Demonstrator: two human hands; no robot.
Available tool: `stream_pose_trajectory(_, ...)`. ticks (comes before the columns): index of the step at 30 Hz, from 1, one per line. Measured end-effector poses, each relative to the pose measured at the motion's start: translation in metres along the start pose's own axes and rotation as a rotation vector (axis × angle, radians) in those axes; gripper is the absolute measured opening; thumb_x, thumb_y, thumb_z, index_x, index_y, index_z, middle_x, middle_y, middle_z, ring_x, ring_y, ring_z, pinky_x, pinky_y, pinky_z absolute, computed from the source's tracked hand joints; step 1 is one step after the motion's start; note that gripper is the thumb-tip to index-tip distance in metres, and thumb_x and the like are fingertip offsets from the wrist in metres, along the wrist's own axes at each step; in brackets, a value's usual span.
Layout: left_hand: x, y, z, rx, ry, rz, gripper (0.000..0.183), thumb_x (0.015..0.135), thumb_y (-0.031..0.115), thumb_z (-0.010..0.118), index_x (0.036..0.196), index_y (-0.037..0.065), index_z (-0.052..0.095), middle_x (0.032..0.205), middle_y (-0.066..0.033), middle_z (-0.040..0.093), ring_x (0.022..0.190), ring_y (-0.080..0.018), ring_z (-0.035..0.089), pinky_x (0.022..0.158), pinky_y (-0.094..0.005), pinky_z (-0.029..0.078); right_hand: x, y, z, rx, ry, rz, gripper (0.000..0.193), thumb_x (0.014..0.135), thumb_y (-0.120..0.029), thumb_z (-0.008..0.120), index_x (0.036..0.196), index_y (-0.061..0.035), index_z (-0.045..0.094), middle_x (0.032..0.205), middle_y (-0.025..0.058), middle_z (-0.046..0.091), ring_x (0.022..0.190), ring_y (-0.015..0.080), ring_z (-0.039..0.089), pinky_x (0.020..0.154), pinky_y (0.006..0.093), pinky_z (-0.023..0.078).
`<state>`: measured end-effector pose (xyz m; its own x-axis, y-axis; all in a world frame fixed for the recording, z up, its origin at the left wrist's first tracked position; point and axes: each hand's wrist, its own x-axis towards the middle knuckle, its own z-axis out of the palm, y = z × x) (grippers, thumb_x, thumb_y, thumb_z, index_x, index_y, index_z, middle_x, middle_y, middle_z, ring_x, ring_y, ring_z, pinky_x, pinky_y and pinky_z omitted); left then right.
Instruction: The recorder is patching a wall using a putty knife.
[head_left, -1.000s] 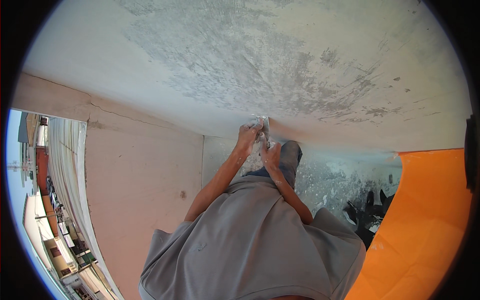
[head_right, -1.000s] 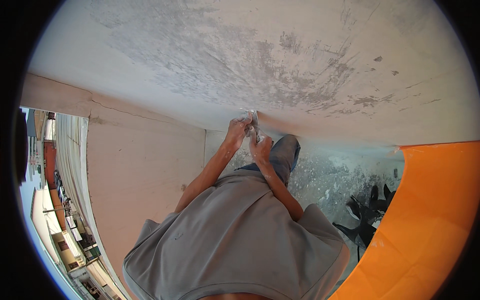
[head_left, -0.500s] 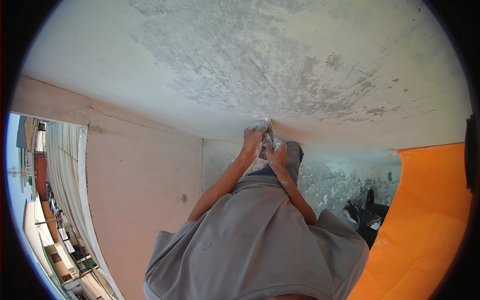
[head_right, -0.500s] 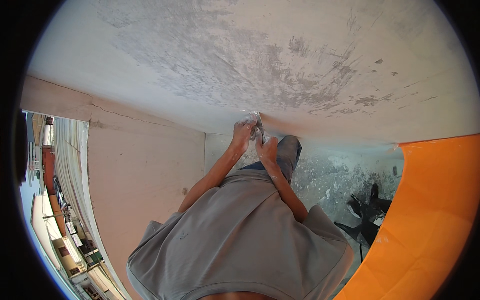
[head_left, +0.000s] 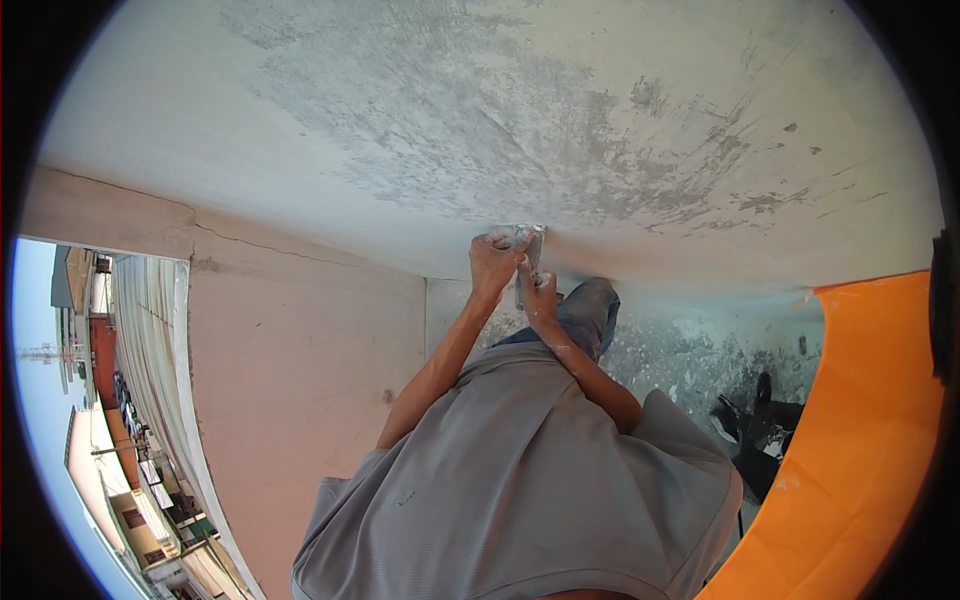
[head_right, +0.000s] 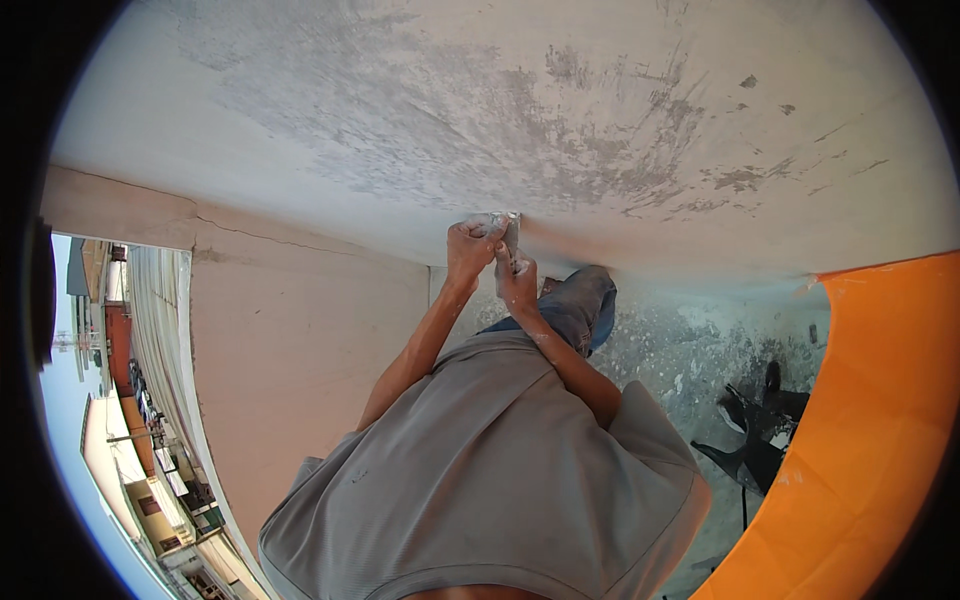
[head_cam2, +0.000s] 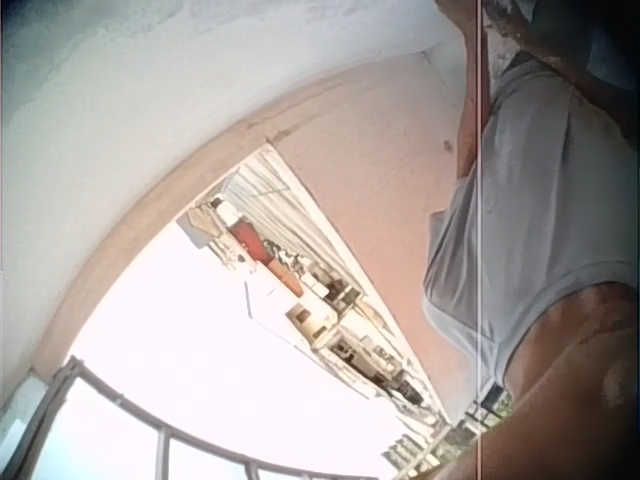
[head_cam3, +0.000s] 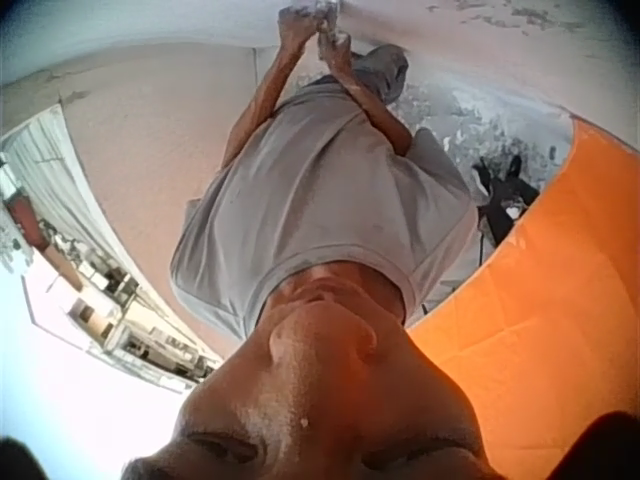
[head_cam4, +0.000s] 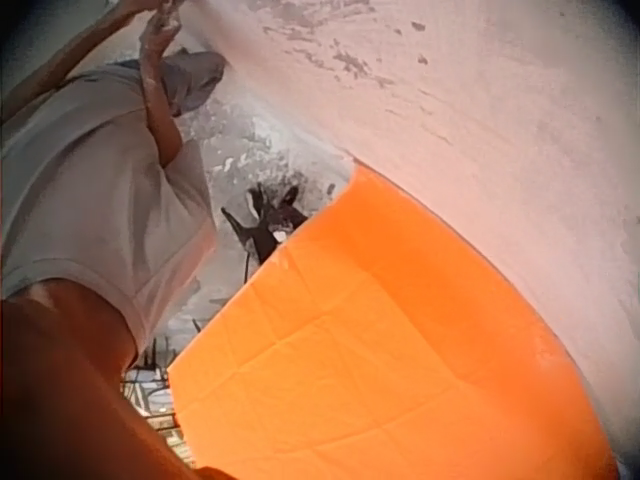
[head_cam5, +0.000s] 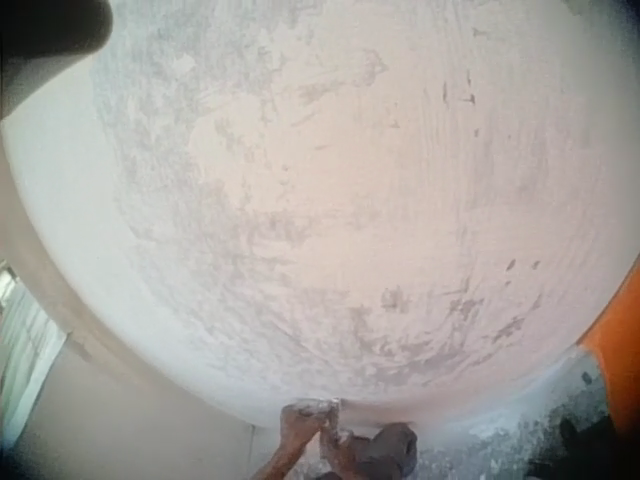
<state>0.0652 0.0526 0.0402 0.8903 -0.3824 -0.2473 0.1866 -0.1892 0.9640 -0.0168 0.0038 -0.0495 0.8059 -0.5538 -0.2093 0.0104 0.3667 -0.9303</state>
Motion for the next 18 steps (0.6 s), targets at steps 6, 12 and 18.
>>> stream_pose_trajectory(6,0.018,-0.036,-0.016,-0.544,-0.344,-0.168,0.018,0.093,0.019,0.071,0.102,0.003,0.068,0.086,-0.0013,0.069,0.071,-0.0103,0.064,0.067,-0.0276,0.054,0.005,0.008,-0.052,-0.886,0.117,-0.510,0.037,0.093,-0.034,0.063,0.089,0.0023,0.063,0.072,0.0177,0.063,0.065,0.0344,0.058,0.067,0.0450,0.048)
stream_pose_trajectory(12,0.041,-0.211,-0.104,-0.834,-0.001,-0.380,0.025,0.100,0.020,0.057,0.123,0.010,0.056,0.134,-0.0091,0.058,0.122,-0.0287,0.054,0.099,-0.0484,0.052,-0.032,-0.018,-0.087,-1.412,-0.312,-0.263,0.035,0.088,-0.033,0.065,0.092,0.0017,0.066,0.094,0.0216,0.068,0.093,0.0386,0.064,0.085,0.0486,0.051)
stream_pose_trajectory(18,-0.042,-0.367,-0.195,-0.306,0.336,-0.537,0.040,0.093,0.027,0.058,0.128,0.006,0.054,0.130,-0.0153,0.060,0.111,-0.0383,0.056,0.088,-0.0496,0.052,-0.075,-0.022,-0.123,-1.507,-0.226,-0.153,0.031,0.089,-0.030,0.063,0.092,0.0004,0.067,0.095,0.0211,0.069,0.095,0.0382,0.065,0.085,0.0471,0.051)
